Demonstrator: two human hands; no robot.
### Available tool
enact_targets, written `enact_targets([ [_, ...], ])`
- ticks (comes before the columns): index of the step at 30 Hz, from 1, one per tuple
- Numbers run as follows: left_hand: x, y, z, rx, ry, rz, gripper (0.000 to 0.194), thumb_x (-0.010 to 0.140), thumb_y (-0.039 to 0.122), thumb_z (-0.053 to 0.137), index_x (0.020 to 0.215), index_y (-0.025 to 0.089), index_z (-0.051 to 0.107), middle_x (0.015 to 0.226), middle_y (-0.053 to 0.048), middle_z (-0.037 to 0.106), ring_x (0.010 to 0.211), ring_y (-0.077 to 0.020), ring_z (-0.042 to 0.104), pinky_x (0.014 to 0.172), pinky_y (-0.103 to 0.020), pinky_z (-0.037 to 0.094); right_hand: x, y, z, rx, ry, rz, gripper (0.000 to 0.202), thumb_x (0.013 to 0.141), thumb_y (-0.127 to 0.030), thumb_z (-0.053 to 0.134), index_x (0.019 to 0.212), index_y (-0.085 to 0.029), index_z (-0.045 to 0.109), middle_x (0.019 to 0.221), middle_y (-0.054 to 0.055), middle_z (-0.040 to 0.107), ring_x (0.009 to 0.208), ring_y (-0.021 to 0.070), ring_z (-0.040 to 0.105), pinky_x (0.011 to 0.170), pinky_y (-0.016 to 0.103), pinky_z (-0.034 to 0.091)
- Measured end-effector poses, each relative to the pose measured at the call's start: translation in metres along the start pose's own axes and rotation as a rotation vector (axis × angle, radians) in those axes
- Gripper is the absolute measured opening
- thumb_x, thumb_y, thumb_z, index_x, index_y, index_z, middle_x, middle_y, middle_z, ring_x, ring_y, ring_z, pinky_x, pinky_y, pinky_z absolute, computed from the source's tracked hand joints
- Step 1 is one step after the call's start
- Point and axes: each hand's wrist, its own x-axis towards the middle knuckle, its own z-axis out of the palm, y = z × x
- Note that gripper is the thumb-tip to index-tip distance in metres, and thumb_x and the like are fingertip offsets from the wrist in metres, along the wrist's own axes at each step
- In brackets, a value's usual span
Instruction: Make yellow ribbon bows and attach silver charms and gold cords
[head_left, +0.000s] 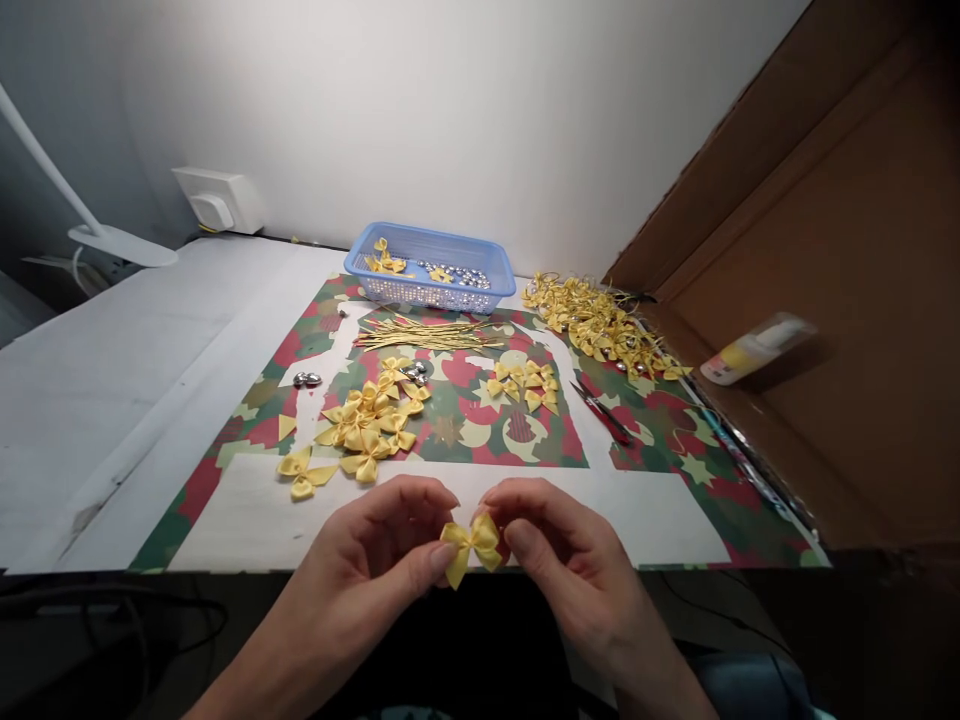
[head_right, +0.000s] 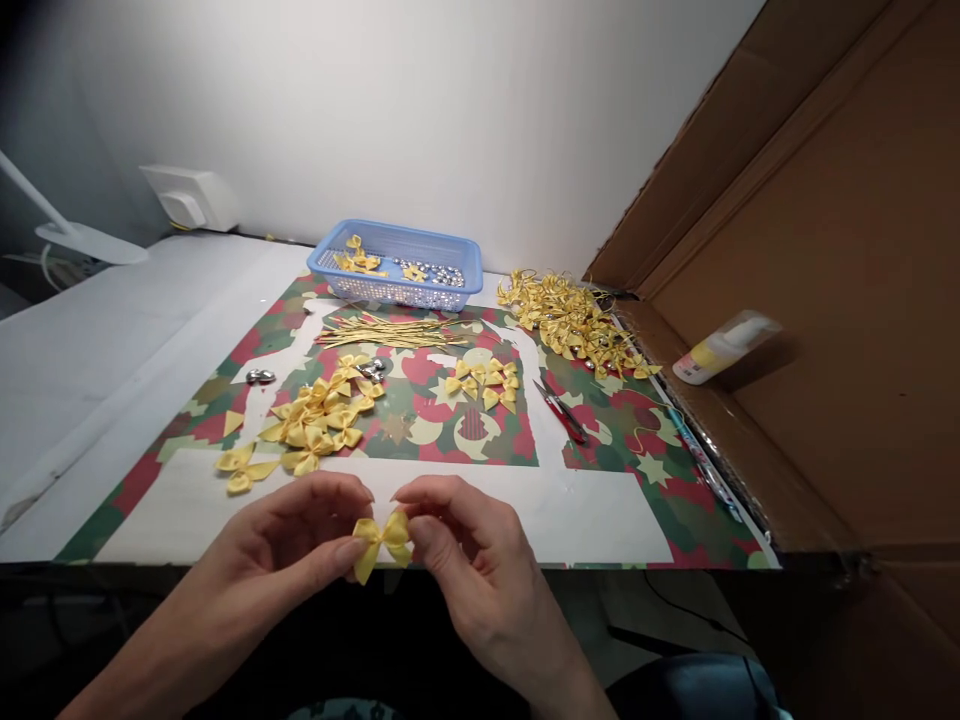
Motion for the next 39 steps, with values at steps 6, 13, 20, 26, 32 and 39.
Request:
enact_targets([
  [6,-0.005,0.003,0.001,0.145,0.011,0.028,0.01,0.091,0.028,0.073,0.099,0.023,0.076,0.091,-0.003,0.075,0.082,-0.0193,0.068,0.073,-0.025,0.055,0.001,-0.003,0.003,-0.12,-0.023,0.054,0.01,0.096,-0.019,0.062,0.09,-0.022,0.07,0.08,-0.001,0.065,0.071,0.0126,0.057,0.064,0.022,0.046],
  [13,-0.002,0.005,-0.009,0.542,-0.049,0.142,0.01,0.096,0.024,0.06,0.09,0.022,0.068,0.081,-0.002,0.069,0.072,-0.0182,0.065,0.063,-0.023,0.052,0.004,-0.007,0.002,-0.389,-0.087,-0.049,0.016,0.096,-0.01,0.056,0.092,-0.024,0.064,0.084,-0.002,0.067,0.074,0.0127,0.061,0.069,0.023,0.045],
  [20,0.003,0.003,-0.01,0.876,-0.087,0.322,0.018,0.097,0.015,0.048,0.086,0.024,0.058,0.081,-0.001,0.067,0.069,-0.0172,0.063,0.062,-0.026,0.046,0.003,-0.007,0.005,-0.568,-0.156,-0.09,0.02,0.096,-0.007,0.048,0.092,-0.023,0.058,0.085,0.001,0.067,0.077,0.0164,0.062,0.068,0.026,0.046],
  [26,0.002,0.004,-0.014,0.807,-0.141,0.173,0.016,0.096,0.017,0.05,0.083,0.024,0.055,0.079,0.001,0.064,0.069,-0.0167,0.059,0.063,-0.025,0.045,0.004,-0.008,0.005,-0.551,-0.175,-0.045,0.019,0.096,-0.008,0.047,0.091,-0.023,0.058,0.086,0.001,0.066,0.076,0.0171,0.061,0.068,0.027,0.046],
  [32,0.0,0.006,-0.013,0.677,-0.134,0.099,0.016,0.095,0.019,0.054,0.08,0.023,0.056,0.077,0.001,0.062,0.069,-0.0168,0.055,0.064,-0.026,0.044,0.002,-0.006,0.004,-0.434,-0.172,0.056,0.018,0.097,-0.008,0.049,0.091,-0.024,0.057,0.084,-0.001,0.064,0.076,0.0158,0.057,0.071,0.026,0.044],
  [39,-0.002,0.011,-0.012,0.485,-0.133,0.04,0.016,0.096,0.023,0.057,0.081,0.022,0.059,0.078,0.0,0.061,0.072,-0.0172,0.055,0.065,-0.026,0.045,0.002,-0.006,0.003,-0.456,-0.153,0.03,0.019,0.097,-0.007,0.048,0.09,-0.024,0.055,0.083,-0.002,0.062,0.074,0.0149,0.056,0.068,0.025,0.042],
])
